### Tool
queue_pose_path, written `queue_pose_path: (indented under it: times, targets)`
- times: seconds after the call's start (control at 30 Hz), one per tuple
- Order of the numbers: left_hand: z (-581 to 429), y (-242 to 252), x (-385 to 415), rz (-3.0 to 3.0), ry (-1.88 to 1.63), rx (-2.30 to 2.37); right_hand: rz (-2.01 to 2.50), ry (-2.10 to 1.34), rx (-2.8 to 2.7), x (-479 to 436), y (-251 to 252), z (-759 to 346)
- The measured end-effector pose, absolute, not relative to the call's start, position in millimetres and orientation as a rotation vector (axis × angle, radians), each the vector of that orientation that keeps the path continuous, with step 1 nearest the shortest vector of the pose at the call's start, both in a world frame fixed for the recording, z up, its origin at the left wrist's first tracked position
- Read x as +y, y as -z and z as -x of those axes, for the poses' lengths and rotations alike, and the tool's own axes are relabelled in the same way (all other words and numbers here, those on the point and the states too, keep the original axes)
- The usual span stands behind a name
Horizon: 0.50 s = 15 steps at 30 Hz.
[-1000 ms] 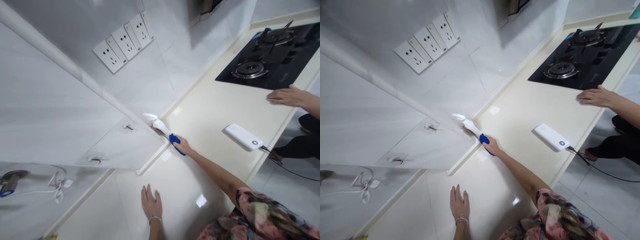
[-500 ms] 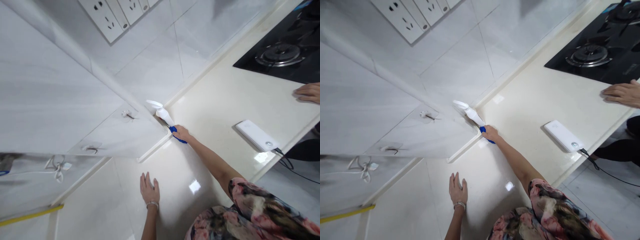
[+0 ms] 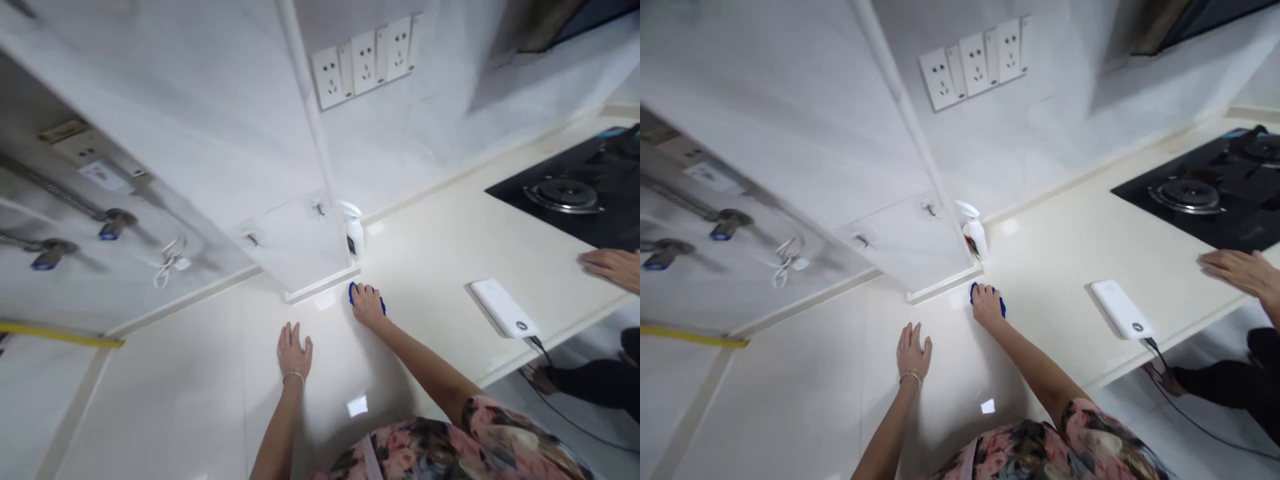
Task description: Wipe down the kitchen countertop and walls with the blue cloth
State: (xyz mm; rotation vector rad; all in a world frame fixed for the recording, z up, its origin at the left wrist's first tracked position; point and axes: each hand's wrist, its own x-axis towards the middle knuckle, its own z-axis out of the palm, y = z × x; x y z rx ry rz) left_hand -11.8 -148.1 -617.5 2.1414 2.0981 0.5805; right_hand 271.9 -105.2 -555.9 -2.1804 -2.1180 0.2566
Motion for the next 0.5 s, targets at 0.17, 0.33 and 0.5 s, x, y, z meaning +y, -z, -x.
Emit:
queue_pose_path:
  times: [0.17,0.33,0.5]
  targets:
    - [12.3,614.4,-152.4,-2.132,-0.564,2.080,1.957,-0.192,-2.341,-165.0,573.6,-223.1]
    - [6.7,604.1,-157.9,-2.024,-0.458,2.030,1.880,-0.313,-2.373,-172.9,579.3,-222.2]
    - [-17.6,597.7,-197.4,-1.816,-0.508,1.848,1.905,-0.291,-2.358,-174.8,597.3,-232.3]
